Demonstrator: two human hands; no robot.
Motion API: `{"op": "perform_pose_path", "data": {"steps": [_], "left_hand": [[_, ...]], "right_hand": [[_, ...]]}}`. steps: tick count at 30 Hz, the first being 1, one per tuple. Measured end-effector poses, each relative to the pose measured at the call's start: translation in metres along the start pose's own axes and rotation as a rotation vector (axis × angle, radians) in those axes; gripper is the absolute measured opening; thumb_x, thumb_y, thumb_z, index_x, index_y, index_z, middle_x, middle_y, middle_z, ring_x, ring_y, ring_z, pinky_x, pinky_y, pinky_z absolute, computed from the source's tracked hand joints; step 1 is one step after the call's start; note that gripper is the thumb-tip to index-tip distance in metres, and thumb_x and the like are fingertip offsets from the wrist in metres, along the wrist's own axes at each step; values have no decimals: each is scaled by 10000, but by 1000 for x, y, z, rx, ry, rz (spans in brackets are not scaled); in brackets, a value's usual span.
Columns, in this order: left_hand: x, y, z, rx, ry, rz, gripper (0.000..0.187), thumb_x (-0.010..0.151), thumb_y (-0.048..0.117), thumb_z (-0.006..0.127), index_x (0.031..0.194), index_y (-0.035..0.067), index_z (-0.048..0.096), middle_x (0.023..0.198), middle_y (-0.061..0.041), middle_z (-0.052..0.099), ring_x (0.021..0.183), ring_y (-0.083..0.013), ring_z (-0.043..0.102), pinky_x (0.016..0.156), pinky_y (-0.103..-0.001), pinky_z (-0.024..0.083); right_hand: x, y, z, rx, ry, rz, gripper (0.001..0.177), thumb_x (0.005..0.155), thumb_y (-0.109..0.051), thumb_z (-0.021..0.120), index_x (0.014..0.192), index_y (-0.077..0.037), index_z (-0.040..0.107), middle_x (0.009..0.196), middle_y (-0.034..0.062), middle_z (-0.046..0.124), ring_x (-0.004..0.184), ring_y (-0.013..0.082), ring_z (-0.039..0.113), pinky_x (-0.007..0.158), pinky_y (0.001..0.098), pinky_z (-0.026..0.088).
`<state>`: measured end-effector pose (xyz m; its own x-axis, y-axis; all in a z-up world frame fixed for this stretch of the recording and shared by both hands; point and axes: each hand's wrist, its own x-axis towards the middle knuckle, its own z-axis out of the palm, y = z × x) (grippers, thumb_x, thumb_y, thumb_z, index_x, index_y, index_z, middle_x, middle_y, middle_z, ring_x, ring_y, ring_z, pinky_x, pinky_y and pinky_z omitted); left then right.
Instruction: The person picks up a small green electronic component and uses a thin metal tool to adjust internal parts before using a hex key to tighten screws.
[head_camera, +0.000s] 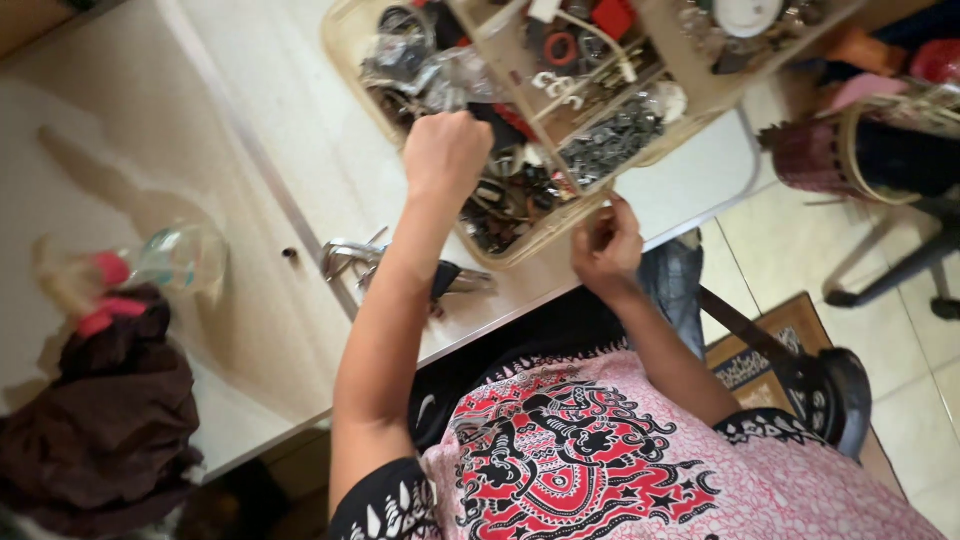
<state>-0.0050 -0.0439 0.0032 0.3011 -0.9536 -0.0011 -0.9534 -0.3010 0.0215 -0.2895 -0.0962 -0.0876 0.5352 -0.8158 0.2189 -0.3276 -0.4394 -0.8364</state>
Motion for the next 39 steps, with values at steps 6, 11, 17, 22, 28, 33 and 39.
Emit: {"op": "perform_pose_path", "data": {"steps": [6,11,17,22,28,33,39], "left_hand": [[-2,2,-10,50,-28,15,131,726,63,710,683,164,780,718,-71,733,716,-248,748,588,-359,576],[-1,3,-11,85,-92,-37,116,738,56,721,696,149,776,717,-76,726,707,-256,745,587,-353,575],[0,3,-7,92,-105,-101,122,765,52,714,713,146,773,740,-78,731,708,-245,749,590,-345,580],[1,1,-7,74,-124,-107,138,800,60,703,707,138,770,733,-81,730,707,-247,747,593,-349,579],[-1,1,-11,41,-126,-110,159,833,81,687,706,134,766,686,-80,715,669,-249,740,560,-355,573],[-1,-1,-10,-21,-95,-109,190,827,88,683,661,149,754,680,-82,711,685,-252,738,569,-363,567],[-2,0,-7,-80,-29,-191,168,787,69,698,656,157,756,704,-85,720,697,-257,749,573,-367,576]], "right_hand": [[3,-9,-3,-60,3,32,467,936,-95,741,1356,-28,547,847,53,603,670,138,590,633,299,506],[2,-5,0,-103,92,-162,571,932,-54,742,1421,-45,447,859,70,589,630,161,586,602,314,488],[2,-1,0,-141,71,-149,588,918,-40,748,1418,-59,439,843,63,576,606,167,581,589,316,486],[3,-5,-1,-157,56,-131,577,908,-30,742,1403,-50,447,847,70,584,601,168,584,584,314,485],[1,-1,0,-100,63,-164,590,931,-25,728,1429,-44,412,885,73,595,638,154,589,596,296,483],[-1,9,5,9,75,-164,582,961,-27,719,1444,-8,395,922,60,597,664,103,563,589,255,462],[-4,11,5,19,43,-81,568,938,-40,722,1429,11,441,847,16,563,657,78,515,603,236,439]]}}
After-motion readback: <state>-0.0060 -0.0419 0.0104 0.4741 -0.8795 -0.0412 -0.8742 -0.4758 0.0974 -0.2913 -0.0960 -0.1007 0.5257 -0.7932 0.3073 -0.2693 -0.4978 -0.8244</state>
